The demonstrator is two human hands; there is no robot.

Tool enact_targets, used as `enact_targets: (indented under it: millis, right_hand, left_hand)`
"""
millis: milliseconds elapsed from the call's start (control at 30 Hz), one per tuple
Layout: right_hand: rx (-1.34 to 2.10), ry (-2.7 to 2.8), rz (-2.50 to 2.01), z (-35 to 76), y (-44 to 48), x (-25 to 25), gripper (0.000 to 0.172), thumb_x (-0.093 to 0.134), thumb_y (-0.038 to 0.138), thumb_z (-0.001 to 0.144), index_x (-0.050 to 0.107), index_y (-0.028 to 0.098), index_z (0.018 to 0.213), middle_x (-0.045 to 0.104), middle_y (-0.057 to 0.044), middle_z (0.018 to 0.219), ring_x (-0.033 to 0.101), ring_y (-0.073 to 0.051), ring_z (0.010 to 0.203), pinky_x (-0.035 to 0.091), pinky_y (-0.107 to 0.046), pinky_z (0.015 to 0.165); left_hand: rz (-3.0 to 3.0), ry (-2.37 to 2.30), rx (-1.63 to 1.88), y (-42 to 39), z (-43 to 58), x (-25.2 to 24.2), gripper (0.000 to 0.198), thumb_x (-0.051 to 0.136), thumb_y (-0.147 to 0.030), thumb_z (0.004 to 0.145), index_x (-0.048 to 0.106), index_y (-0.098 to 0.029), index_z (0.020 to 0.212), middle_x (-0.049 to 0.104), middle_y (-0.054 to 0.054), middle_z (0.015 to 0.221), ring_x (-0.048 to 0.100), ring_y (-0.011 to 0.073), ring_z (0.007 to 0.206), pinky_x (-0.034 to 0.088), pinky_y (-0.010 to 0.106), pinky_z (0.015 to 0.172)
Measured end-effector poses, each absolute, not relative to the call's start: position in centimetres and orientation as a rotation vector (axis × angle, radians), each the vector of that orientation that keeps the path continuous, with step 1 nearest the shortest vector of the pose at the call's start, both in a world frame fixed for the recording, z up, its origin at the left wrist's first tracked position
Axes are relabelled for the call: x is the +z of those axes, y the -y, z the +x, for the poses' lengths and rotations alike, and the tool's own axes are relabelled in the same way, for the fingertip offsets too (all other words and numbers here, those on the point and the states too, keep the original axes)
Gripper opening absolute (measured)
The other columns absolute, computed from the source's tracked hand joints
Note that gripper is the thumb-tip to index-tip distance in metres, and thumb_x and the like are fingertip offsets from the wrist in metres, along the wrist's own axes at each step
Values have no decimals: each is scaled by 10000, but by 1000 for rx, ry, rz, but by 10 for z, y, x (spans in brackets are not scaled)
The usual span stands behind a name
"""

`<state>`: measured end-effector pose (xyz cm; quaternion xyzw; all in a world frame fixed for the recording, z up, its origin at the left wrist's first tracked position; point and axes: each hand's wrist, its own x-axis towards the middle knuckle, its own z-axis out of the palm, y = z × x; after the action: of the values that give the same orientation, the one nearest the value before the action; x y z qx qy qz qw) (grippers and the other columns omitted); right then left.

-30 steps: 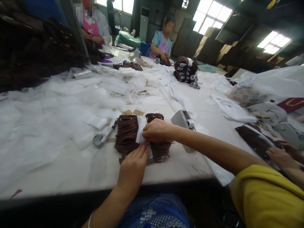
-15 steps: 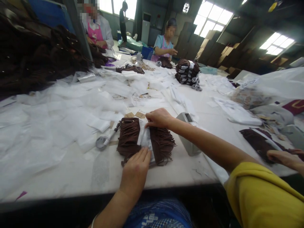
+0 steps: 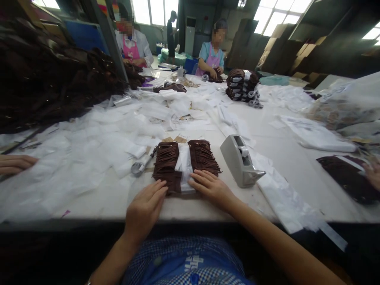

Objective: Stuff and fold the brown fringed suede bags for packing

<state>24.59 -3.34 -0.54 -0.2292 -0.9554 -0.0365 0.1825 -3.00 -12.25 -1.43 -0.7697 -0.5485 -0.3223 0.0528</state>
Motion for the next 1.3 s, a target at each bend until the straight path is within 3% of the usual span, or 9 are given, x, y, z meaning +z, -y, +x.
enact_targets:
  millis: [200, 433, 600, 800, 900, 1000, 1167, 1233, 1300]
  right_hand:
    - [-140, 2736, -472, 249, 61, 11, 359, 489, 155, 986, 579, 182, 1332, 614, -88, 1360, 546, -264, 1287, 505, -440, 1043]
    - [97, 2657, -690, 255, 94, -1, 488, 482, 135, 954, 465, 173, 1439, 477, -132, 1486, 391, -257, 1411, 391, -490, 1142]
    - [144, 2609, -697, 253, 95, -11, 470, 480, 143, 954, 485, 184, 1422, 507, -112, 1465, 379, -266, 1415, 349, -524, 1160]
    - [196, 2560, -703, 253, 96, -11, 484, 493, 117, 932, 496, 184, 1411, 517, -123, 1453, 400, -258, 1403, 361, -509, 1156]
    - [245, 2540, -692, 256, 98, -4, 497, 501, 108, 909, 504, 176, 1401, 516, -126, 1453, 410, -253, 1398, 355, -502, 1159]
    - [318, 2516, -681, 257, 100, 10, 491, 562, 182, 885, 528, 194, 1375, 542, -111, 1429, 459, -253, 1362, 333, -510, 1168]
    - [235, 2422, -700, 246, 92, 26, 442, 603, 272, 910, 550, 212, 1345, 614, -92, 1353, 539, -235, 1284, 352, -486, 1158]
    - [200, 2476, -699, 241, 86, 23, 396, 582, 284, 938, 570, 212, 1327, 617, -87, 1351, 547, -236, 1273, 381, -473, 1139]
    - [203, 2553, -690, 240, 82, 17, 356, 565, 310, 957, 596, 213, 1298, 629, -81, 1336, 555, -239, 1263, 418, -465, 1109]
  left_hand:
    - [-2335, 1701, -1079, 124, -30, 23, 233, 588, -225, 932, 664, -232, 1153, 714, 37, 1174, 654, 198, 1094, 495, 348, 996]
    - [-2598, 1825, -395, 101, -1, 39, 178, 670, -268, 866, 708, -236, 1037, 689, 50, 1088, 619, 253, 1001, 534, 366, 816]
    - [-2580, 1887, -226, 94, 9, 48, 97, 643, -249, 855, 712, -231, 920, 669, 51, 961, 620, 238, 937, 508, 313, 690]
    - [-2538, 2003, -806, 95, -10, 30, 87, 597, -206, 815, 663, -213, 872, 657, 40, 1043, 625, 199, 967, 517, 308, 802]
    - [-2374, 2250, -1193, 102, -41, 14, 138, 568, -304, 840, 655, -199, 860, 664, 47, 1049, 643, 173, 862, 538, 279, 703]
    - [-2057, 2449, -1326, 115, -62, 11, 210, 554, -316, 841, 669, -194, 966, 673, 57, 1039, 646, 167, 790, 542, 265, 626]
    - [-2191, 1892, -1338, 126, -33, 36, 174, 551, -204, 890, 664, -213, 1022, 668, 63, 1134, 635, 197, 1045, 524, 342, 930]
    - [-2523, 1560, -1096, 121, -21, 37, 163, 551, -185, 903, 678, -225, 997, 678, 58, 1146, 612, 209, 1115, 471, 373, 1026]
    - [-2648, 1429, -820, 114, -27, 30, 169, 537, -204, 920, 686, -224, 995, 693, 61, 1130, 618, 221, 1094, 480, 385, 1012]
